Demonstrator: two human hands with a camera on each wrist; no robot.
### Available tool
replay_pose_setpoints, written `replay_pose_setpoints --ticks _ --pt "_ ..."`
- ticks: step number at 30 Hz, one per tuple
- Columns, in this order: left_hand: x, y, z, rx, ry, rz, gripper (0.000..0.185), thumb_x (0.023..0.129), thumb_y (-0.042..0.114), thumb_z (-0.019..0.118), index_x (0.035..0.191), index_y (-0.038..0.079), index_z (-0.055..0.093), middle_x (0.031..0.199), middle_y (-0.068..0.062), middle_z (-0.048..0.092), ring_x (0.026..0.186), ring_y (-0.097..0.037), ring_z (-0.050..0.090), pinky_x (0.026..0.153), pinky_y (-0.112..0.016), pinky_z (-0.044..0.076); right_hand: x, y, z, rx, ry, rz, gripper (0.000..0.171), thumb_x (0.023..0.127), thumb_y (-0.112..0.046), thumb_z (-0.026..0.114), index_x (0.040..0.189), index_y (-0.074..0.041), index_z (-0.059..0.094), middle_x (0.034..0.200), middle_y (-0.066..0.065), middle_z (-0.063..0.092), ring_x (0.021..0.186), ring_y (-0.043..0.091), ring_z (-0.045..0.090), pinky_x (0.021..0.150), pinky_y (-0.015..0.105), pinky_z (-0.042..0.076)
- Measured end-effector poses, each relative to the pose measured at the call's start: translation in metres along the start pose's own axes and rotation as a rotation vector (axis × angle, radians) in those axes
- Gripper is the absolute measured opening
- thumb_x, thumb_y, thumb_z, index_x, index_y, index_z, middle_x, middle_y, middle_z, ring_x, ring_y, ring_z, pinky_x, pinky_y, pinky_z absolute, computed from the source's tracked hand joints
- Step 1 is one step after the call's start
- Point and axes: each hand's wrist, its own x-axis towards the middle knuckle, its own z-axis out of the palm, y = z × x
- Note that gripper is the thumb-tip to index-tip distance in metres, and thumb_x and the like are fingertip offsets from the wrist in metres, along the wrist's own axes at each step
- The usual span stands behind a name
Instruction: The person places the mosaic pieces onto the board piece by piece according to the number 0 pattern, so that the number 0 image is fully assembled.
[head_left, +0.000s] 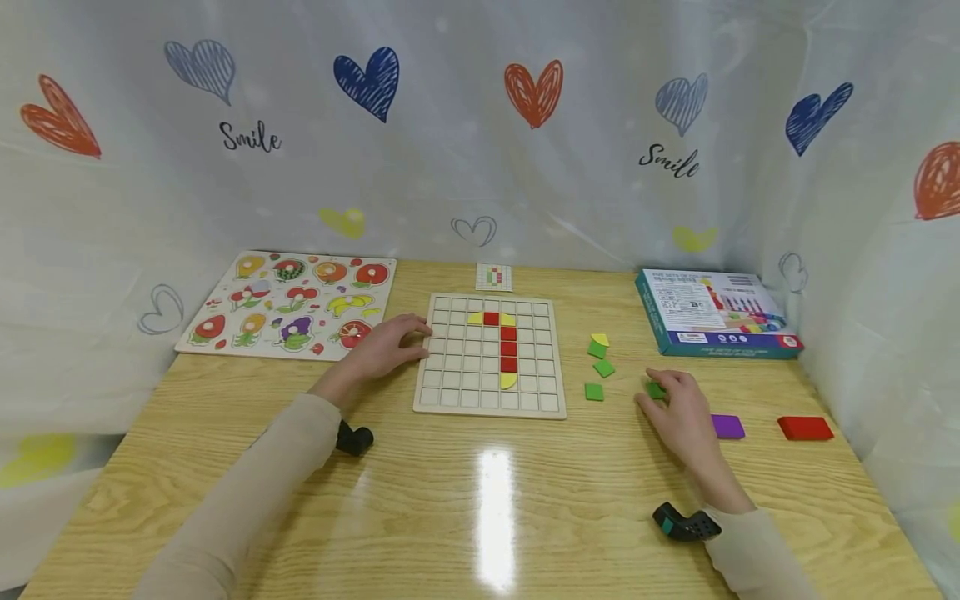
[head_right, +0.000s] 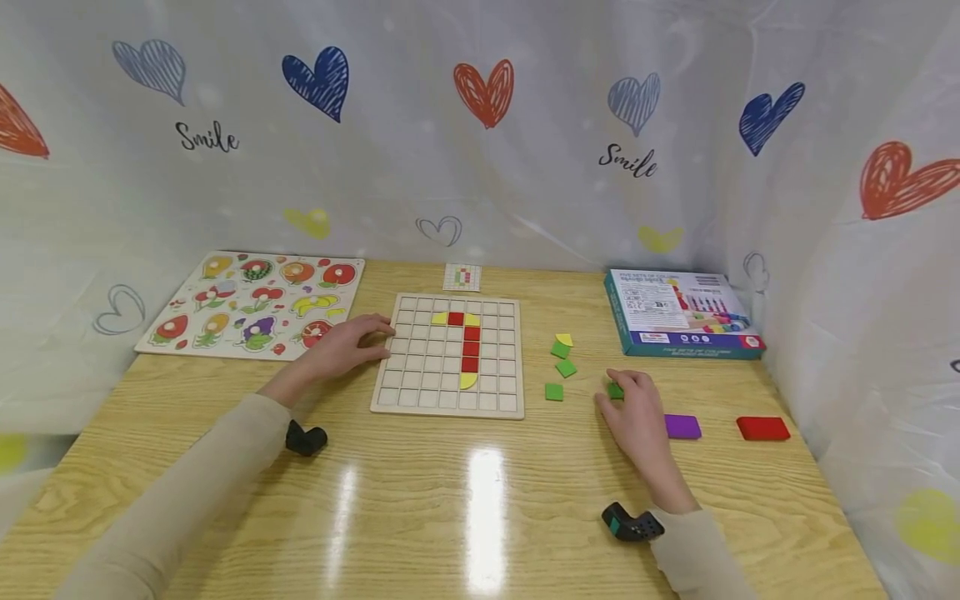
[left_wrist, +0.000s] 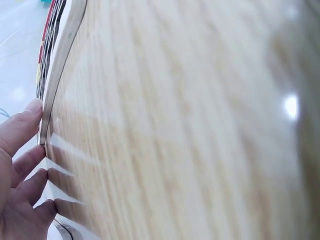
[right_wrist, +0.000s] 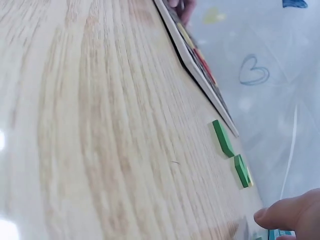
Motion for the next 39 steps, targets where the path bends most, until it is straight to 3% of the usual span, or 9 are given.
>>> replay_pose_setpoints --ticks 5,11,16,26,33,39 --pt "0.001 -0.001 0.0 0.001 -0.003 0.005 0.036 0.094 0.023 0.067 0.126 0.006 0.062 0.146 -0.017 0.046 0.14 -0.034 0.034 0.115 -0.049 0.027 0.002 0.002 -0.001 -0.044 0.003 -0.015 0.039 0.088 -0.005 0.069 0.121 0.014 0.059 0.118 0.034 0.053 0.111 0.048 0.047 0.095 0.06 0.037" --pt "0.001 -0.002 0.001 0.008 -0.001 -0.001 0.036 0.094 0.023 0.067 0.126 0.007 0.063 0.146 -0.017 0.046 0.141 -0.034 0.033 0.116 -0.049 0.026 0.007 -0.002 -0.002 -0.118 -0.099 -0.042 0.028 0.09 -0.004 0.067 0.113 0.013 0.064 0.111 0.033 0.059 0.107 0.048 0.053 0.095 0.06 0.04" --pt "0.0 -0.002 0.001 0.01 0.005 0.004 0.036 0.094 0.023 0.067 0.125 0.006 0.063 0.145 -0.017 0.046 0.14 -0.034 0.034 0.116 -0.049 0.026 0.011 -0.005 0.0 -0.088 -0.139 -0.049 0.025 0.091 -0.005 0.066 0.112 0.009 0.066 0.111 0.03 0.06 0.107 0.046 0.055 0.094 0.059 0.042" --pt "-0.001 -0.001 -0.001 0.001 0.002 0.005 0.036 0.094 0.023 0.067 0.125 0.006 0.063 0.145 -0.018 0.046 0.141 -0.035 0.033 0.116 -0.05 0.025 0.01 -0.004 -0.006 -0.073 -0.172 -0.033 0.035 0.091 -0.011 0.068 0.119 0.008 0.064 0.118 0.028 0.058 0.112 0.045 0.051 0.097 0.06 0.039" --pt "-0.001 0.001 -0.002 -0.002 0.002 0.006 0.036 0.094 0.021 0.067 0.126 0.005 0.062 0.145 -0.019 0.047 0.14 -0.036 0.033 0.116 -0.051 0.024 0.008 0.002 -0.01 -0.069 -0.208 -0.062 0.03 0.091 -0.007 0.068 0.116 0.007 0.066 0.108 0.024 0.06 0.091 0.032 0.057 0.076 0.046 0.049" --pt "0.0 0.0 -0.001 0.0 -0.001 0.006 0.035 0.094 0.022 0.067 0.125 0.005 0.063 0.144 -0.018 0.047 0.14 -0.035 0.034 0.116 -0.05 0.025 0.011 0.003 -0.006 -0.05 -0.191 -0.053 0.03 0.091 -0.012 0.07 0.117 0.003 0.069 0.103 0.018 0.064 0.088 0.027 0.057 0.072 0.04 0.046"
